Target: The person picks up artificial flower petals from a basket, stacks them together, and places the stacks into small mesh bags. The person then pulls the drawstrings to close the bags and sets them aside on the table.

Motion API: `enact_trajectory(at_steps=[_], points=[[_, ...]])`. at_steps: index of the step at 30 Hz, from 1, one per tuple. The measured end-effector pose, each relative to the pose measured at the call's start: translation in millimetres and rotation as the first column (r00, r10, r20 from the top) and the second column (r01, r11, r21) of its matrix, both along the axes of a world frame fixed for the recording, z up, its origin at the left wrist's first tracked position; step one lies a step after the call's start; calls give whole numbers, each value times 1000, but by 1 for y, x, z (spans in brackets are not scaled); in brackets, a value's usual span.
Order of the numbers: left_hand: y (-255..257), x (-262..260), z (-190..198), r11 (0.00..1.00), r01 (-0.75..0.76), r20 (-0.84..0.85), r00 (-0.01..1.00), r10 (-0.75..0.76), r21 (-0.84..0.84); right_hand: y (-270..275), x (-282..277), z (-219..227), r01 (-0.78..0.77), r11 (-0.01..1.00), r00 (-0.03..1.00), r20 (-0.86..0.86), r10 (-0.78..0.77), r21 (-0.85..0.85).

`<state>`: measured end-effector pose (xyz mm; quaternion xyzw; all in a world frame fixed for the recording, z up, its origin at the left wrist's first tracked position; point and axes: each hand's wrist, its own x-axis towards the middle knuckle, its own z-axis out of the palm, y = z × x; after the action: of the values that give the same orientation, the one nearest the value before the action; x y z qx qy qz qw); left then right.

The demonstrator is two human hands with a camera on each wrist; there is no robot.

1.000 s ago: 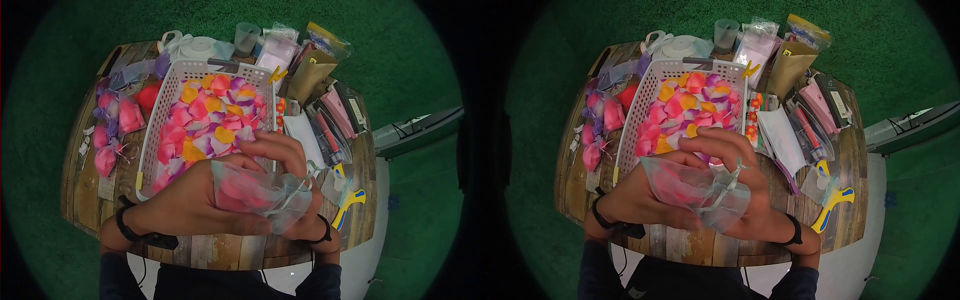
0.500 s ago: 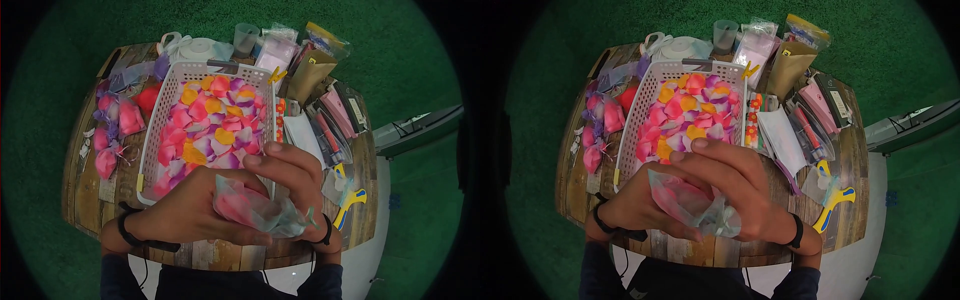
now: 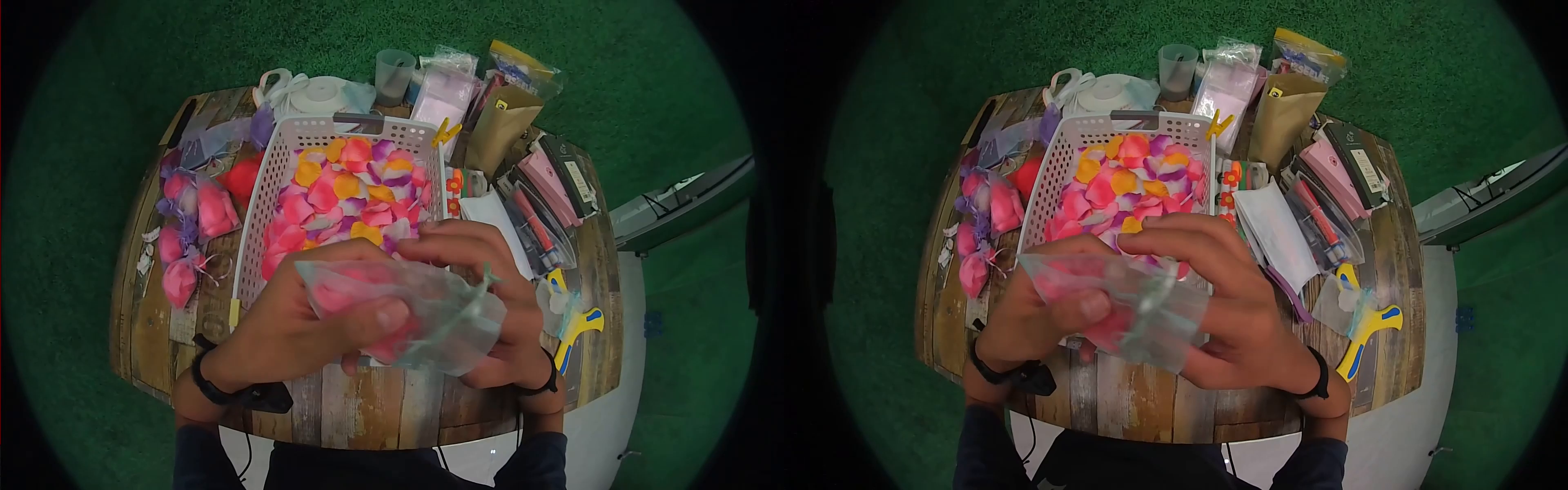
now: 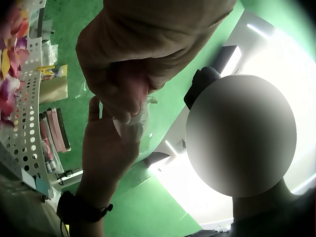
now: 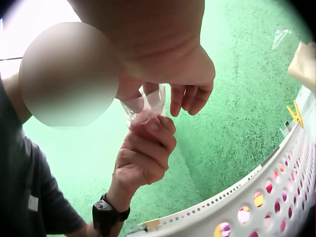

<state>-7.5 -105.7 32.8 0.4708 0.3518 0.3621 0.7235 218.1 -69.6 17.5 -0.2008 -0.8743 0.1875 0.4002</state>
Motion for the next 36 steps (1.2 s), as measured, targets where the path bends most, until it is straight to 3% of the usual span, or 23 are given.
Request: enact_trajectory(at_steps=[1,3,4,6,7,9,11,13,14,18,20,21,22,24,28,30,31,33,34,36], points=[[1,-1,-4,1000,4,-7,1000,-4,9,2,5,-1,-67,993,995,-75,60,-97],[4,-2,-13,965,-185,17,983,185,184,5,11,-5,-170,953,967,-226,114,-251],[6,-1,-13,965,-179,12,984,180,191,5,12,-7,-168,955,967,-232,110,-244],[7,5,-14,931,-230,-11,970,243,283,1,13,-12,-253,845,879,-478,-4,-472],[8,4,-16,934,-223,-14,972,236,281,-2,9,-9,-248,845,877,-480,-11,-474],[10,1,-19,964,-160,-55,983,176,213,-8,-2,0,-201,797,830,-532,-171,-570],[10,7,-18,952,-176,-66,978,198,250,-10,0,-3,-152,779,869,-458,-189,-609],[10,9,-16,940,-185,-78,973,215,287,-7,3,-8,-22,815,973,-201,-117,-580],[10,9,-16,934,-153,-131,970,204,324,-2,4,-17,-46,857,976,-208,-72,-513],[8,5,-19,932,-72,-226,961,160,355,-2,5,-15,18,827,964,-211,-163,-561],[8,3,-18,948,-43,-256,958,128,316,-4,4,-12,-93,692,859,-409,-308,-716],[8,2,-17,963,-13,-285,954,93,270,-3,6,-12,-92,692,856,-413,-312,-716],[7,4,-18,963,-3,-291,953,85,270,0,10,-13,-127,673,819,-460,-343,-728],[5,9,-21,973,-99,-148,980,131,208,5,14,-16,-170,663,757,-527,-387,-729],[6,7,-13,988,-33,-212,975,66,153,11,14,-16,-186,647,712,-555,-430,-739],[7,8,-9,982,16,-85,996,0,189,9,15,-13,-279,562,811,-505,-296,-778],[8,7,-10,983,39,-108,994,-20,178,6,12,-11,-263,552,841,-468,-270,-791],[12,5,-16,932,45,-85,996,-15,359,1,8,-10,-326,492,840,-486,-242,-807],[9,5,-16,912,67,-180,984,8,405,-2,6,-10,-376,432,854,-488,-183,-820],[-2,12,-17,913,107,-224,974,-18,393,-8,1,-10,-403,418,843,-509,-177,-814]])
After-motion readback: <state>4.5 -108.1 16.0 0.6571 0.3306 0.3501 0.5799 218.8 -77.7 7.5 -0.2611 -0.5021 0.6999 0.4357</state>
